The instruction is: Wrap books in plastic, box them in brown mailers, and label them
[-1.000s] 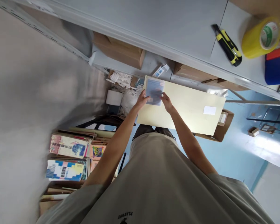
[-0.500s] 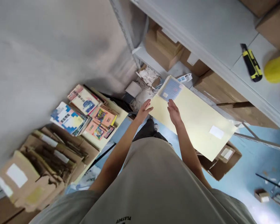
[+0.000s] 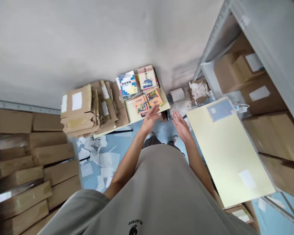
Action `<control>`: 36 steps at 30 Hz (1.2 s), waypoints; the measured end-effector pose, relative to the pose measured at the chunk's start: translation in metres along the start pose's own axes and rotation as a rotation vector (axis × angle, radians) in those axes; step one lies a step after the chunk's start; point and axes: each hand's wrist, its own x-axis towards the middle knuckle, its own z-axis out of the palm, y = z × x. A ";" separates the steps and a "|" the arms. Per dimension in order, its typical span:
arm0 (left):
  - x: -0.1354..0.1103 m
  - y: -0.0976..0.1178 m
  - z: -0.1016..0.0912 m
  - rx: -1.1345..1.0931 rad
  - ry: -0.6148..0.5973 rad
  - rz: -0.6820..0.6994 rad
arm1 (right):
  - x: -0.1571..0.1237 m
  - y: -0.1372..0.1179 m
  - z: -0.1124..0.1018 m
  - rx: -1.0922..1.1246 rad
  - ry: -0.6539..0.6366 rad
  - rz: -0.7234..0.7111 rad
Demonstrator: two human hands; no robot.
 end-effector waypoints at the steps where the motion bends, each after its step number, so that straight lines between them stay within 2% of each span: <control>1: -0.003 0.002 -0.013 -0.019 0.028 0.013 | 0.001 0.000 0.014 -0.010 -0.033 0.003; 4: -0.013 0.007 -0.060 -0.092 0.110 0.043 | 0.009 0.001 0.060 -0.049 -0.130 0.010; 6: -0.023 0.011 -0.098 -0.134 0.181 0.058 | 0.017 0.005 0.095 -0.087 -0.186 0.014; 9: -0.043 0.014 -0.170 -0.182 0.326 0.067 | 0.030 0.019 0.153 -0.145 -0.250 0.033; 14: -0.082 0.009 -0.306 -0.329 0.662 0.059 | 0.048 0.057 0.250 -0.216 -0.343 0.067; 16: -0.096 0.005 -0.349 -0.382 0.775 0.044 | 0.054 0.074 0.286 -0.248 -0.383 0.078; 18: -0.108 0.002 -0.379 -0.427 0.867 0.035 | 0.060 0.090 0.319 -0.275 -0.415 0.097; 20: -0.120 0.000 -0.397 -0.481 0.957 0.037 | 0.067 0.105 0.348 -0.295 -0.437 0.112; 22: -0.129 0.000 -0.406 -0.549 1.011 0.042 | 0.075 0.118 0.374 -0.318 -0.448 0.112; 26: -0.138 0.000 -0.412 -0.631 0.955 0.039 | 0.089 0.140 0.409 -0.406 -0.409 0.087; 31: -0.130 0.004 -0.415 -0.664 0.868 0.037 | 0.099 0.159 0.421 -0.501 -0.333 0.058; 36: -0.116 0.017 -0.409 -0.694 0.867 0.045 | 0.105 0.170 0.424 -0.546 -0.270 -0.004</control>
